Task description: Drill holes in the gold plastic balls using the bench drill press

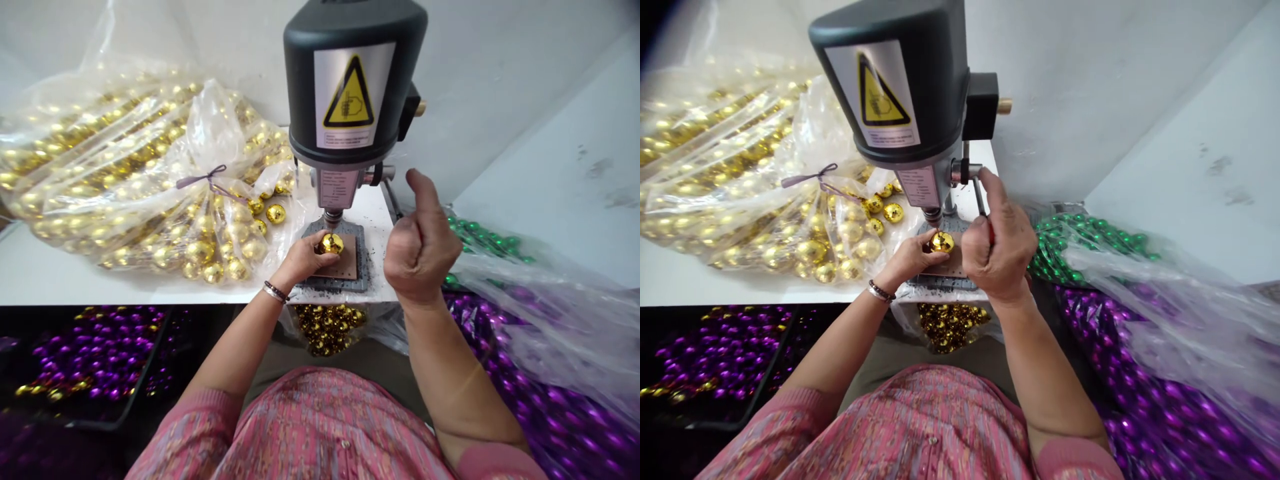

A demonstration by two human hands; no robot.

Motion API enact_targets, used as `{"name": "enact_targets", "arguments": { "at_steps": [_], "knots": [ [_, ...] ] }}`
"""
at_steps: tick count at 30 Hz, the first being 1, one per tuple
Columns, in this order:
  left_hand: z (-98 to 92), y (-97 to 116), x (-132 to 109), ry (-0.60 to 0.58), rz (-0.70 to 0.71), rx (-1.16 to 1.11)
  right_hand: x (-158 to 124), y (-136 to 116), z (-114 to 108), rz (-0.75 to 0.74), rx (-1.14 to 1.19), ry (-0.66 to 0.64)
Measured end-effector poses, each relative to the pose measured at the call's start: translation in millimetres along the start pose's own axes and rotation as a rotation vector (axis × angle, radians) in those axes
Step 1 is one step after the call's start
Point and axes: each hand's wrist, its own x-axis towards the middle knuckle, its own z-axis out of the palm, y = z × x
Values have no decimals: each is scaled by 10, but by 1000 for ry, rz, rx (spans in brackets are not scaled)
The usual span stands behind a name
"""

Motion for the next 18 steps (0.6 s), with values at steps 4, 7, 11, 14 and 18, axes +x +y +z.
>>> {"name": "enact_targets", "arguments": {
  "at_steps": [4, 7, 11, 14, 18],
  "knots": [
    [12, -33, 6, -7, 3, -26, -70, 66, 66, -29, -17, 80],
    [17, -59, 10, -31, 36, -52, -108, 128, 125, -67, 2, 143],
    [22, -90, 7, -30, 62, -47, -204, 253, 202, -131, -12, 176],
    [31, -100, 12, -11, 52, -21, -245, 274, 213, -116, -8, 169],
    [54, -91, 31, -10, 34, -19, 6, 48, 110, -55, -3, 202]
  ]
}}
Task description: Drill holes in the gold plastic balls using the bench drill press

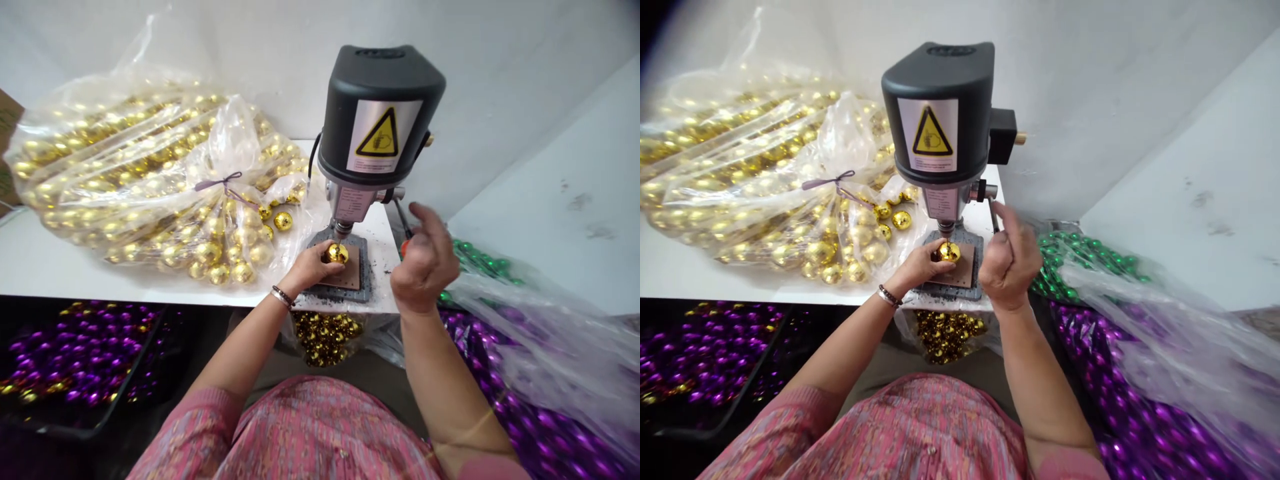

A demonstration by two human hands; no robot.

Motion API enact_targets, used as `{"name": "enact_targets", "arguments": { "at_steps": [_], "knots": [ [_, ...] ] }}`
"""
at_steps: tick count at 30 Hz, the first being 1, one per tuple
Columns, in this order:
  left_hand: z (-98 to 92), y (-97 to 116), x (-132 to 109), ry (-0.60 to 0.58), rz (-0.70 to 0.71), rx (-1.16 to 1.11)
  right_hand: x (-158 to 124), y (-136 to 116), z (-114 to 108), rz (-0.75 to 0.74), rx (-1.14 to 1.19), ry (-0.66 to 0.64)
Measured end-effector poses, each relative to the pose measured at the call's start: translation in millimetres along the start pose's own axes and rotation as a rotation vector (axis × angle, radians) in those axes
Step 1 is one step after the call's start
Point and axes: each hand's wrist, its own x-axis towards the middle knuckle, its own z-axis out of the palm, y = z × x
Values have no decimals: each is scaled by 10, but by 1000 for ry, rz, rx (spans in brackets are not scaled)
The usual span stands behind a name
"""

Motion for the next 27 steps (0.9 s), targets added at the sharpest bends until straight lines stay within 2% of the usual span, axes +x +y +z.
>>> {"name": "enact_targets", "arguments": {
  "at_steps": [3, 5, 6, 8, 10, 11, 12, 13, 15, 16, 18, 20, 23, 27],
  "knots": [
    [-17, 18, -49, 20, 10, -9, 407, -220, -28, 84, 36, -12],
    [-72, 21, -150, 6, 41, -8, 634, -315, -32, 126, 103, -74],
    [-113, 15, -218, -30, 56, -1, 710, -341, -30, 138, 132, -91],
    [-213, -15, -360, -182, 77, -6, 780, -363, -27, 146, 166, -104],
    [-322, -71, -455, -352, 83, -53, 770, -365, -26, 155, 173, -94],
    [-378, -106, -463, -381, 82, -80, 750, -365, -27, 163, 171, -92],
    [-433, -146, -439, -348, 75, -95, 728, -367, -29, 171, 170, -91],
    [-489, -188, -381, -253, 52, -90, 707, -369, -33, 178, 170, -90],
    [-606, -272, -176, 53, -27, -22, 680, -375, -42, 183, 168, -85],
    [-665, -310, -44, 210, -116, 31, 674, -379, -48, 182, 165, -85],
    [-771, -369, 234, 376, -264, 216, 673, -388, -62, 181, 154, -90],
    [-842, -406, 478, 394, -296, 295, 677, -397, -77, 186, 142, -102],
    [-855, -433, 714, 328, -303, 376, 679, -406, -97, 218, 132, -129],
    [-777, -441, 774, 255, -341, 456, 659, -382, -108, 206, 146, -138]
  ]
}}
